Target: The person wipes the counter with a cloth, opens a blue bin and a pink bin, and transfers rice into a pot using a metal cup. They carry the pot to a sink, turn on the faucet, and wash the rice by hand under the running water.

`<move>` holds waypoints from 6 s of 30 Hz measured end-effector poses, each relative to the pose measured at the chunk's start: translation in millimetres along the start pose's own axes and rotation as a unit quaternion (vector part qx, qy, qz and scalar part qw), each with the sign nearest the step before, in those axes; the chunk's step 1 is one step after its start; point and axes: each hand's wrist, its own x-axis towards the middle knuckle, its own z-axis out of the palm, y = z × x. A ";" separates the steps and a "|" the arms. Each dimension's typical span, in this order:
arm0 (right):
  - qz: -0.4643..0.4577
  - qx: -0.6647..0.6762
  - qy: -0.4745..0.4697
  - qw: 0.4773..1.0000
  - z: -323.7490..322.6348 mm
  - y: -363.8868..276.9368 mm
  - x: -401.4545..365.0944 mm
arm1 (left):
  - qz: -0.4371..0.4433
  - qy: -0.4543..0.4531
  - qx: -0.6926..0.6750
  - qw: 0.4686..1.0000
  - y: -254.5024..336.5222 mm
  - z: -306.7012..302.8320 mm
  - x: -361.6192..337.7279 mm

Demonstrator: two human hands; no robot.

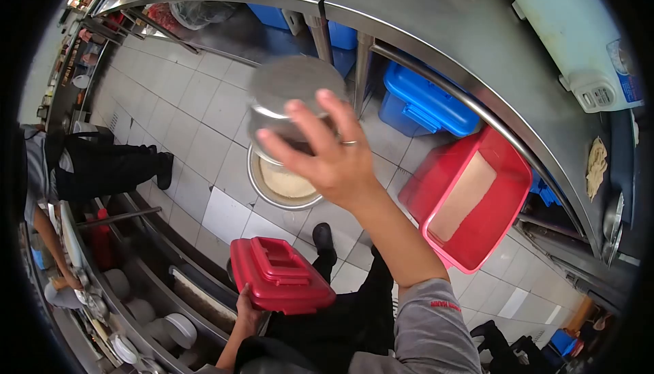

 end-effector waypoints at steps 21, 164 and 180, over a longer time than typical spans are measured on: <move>0.731 -0.160 -0.201 0.632 -205.8 209.1 -474.7 | 0.003 -0.125 0.151 0.981 -40.5 68.1 -19.4; 0.547 0.183 -0.296 0.761 -50.6 -80.0 -186.1 | 0.021 -0.188 -0.052 0.981 107.8 -2.4 -125.9; 0.824 0.070 0.205 0.524 -278.6 -3.6 -323.9 | 0.057 -0.449 0.374 0.809 -85.0 220.4 -139.9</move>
